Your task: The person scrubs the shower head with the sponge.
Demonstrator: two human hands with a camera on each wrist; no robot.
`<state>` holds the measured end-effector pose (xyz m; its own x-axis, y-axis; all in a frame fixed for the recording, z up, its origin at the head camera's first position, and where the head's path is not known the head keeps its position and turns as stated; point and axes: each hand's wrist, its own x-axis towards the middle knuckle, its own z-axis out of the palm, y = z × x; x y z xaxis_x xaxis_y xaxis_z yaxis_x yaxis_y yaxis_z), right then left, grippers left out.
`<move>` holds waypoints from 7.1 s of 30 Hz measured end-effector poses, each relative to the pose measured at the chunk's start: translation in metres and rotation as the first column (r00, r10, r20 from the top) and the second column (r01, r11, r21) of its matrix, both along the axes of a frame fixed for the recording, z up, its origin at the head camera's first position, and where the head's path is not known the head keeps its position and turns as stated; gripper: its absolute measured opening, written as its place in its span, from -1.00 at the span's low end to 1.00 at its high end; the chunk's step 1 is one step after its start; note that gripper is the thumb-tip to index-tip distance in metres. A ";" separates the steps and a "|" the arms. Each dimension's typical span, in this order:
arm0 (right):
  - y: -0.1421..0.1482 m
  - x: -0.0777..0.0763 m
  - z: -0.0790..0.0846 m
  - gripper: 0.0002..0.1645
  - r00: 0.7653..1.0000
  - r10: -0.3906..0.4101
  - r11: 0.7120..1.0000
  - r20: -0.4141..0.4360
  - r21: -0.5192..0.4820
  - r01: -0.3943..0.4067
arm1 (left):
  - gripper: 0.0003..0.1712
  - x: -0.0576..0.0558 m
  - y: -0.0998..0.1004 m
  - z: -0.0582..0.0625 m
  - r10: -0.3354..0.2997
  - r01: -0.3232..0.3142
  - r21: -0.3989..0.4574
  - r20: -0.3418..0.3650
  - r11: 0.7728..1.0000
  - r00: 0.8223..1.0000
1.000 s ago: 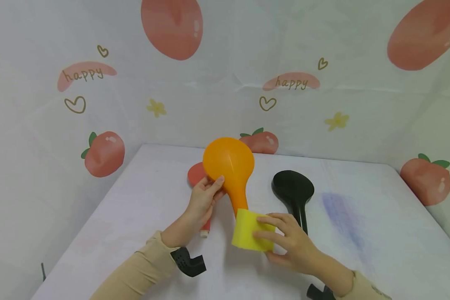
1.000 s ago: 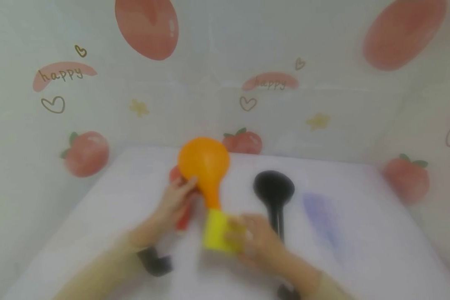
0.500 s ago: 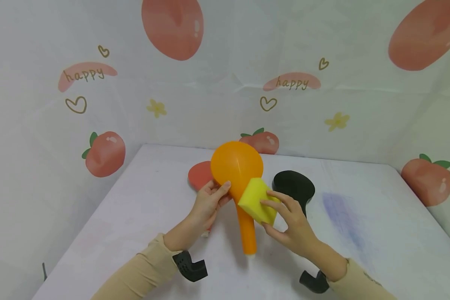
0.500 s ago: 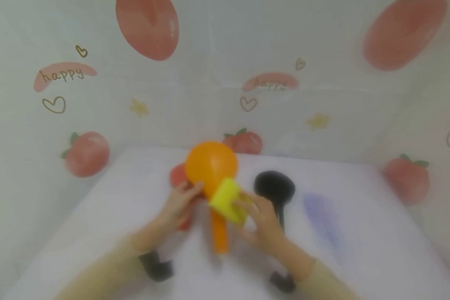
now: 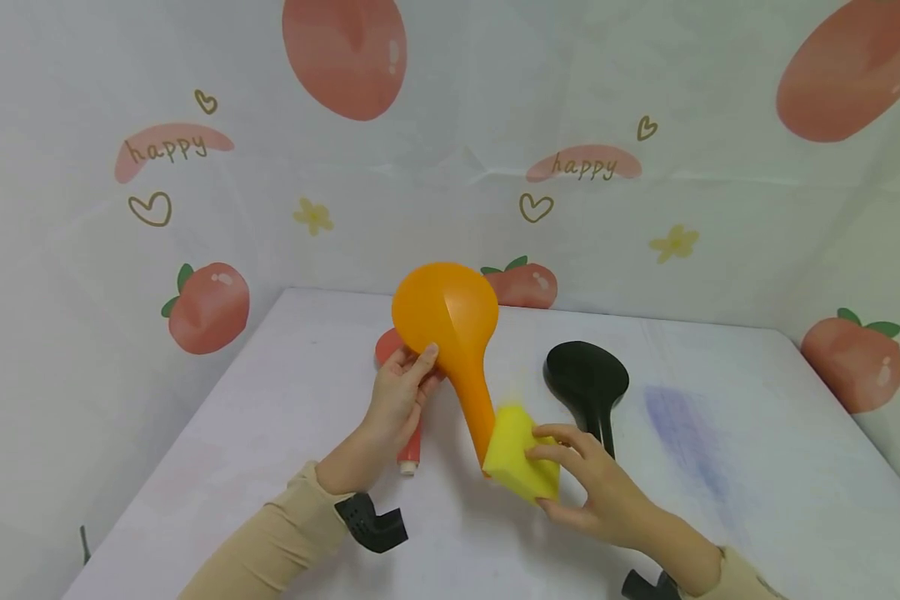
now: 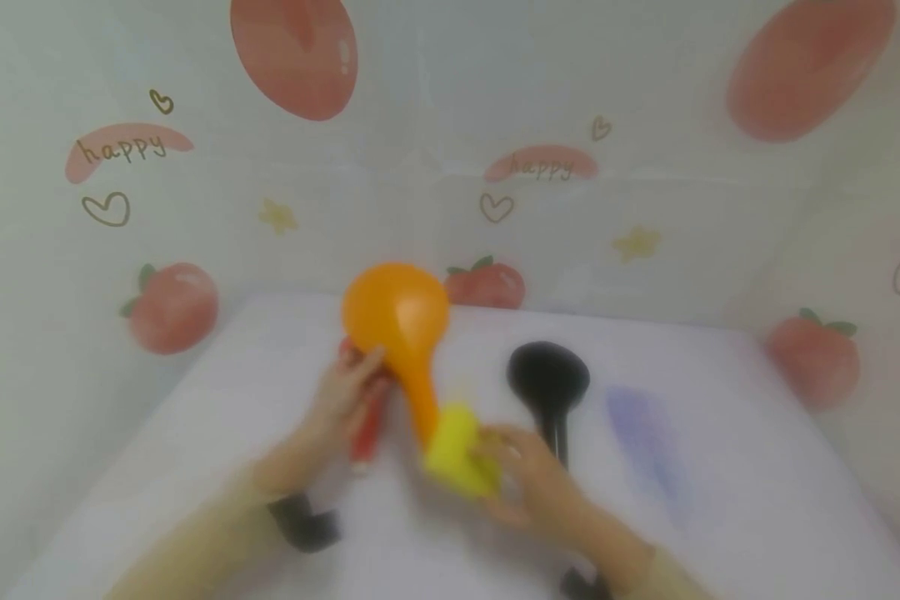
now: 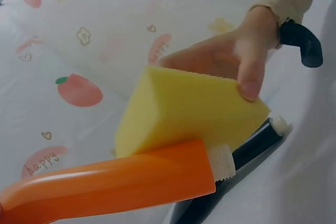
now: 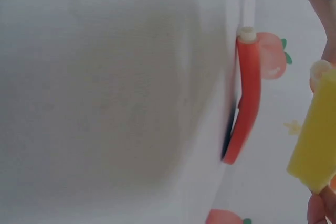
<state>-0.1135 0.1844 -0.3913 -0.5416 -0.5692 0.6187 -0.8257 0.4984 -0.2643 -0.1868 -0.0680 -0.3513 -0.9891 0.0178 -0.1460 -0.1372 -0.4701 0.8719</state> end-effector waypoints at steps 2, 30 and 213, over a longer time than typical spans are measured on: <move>0.001 0.001 -0.002 -0.56 1.000 -0.001 1.000 -0.009 0.008 0.001 | -0.50 0.000 -0.001 0.002 0.012 -0.012 0.005 -0.001 1.000 1.000; -0.021 -0.011 0.002 -0.31 0.960 -0.038 0.953 0.277 -0.278 0.118 | -0.52 0.009 0.006 0.003 -0.105 0.105 -0.002 -0.081 0.994 0.991; 0.055 -0.026 -0.007 -0.49 0.836 -0.509 0.798 0.202 -0.253 0.547 | -0.61 -0.038 0.081 -0.036 -0.225 0.162 -0.646 -0.016 0.746 0.974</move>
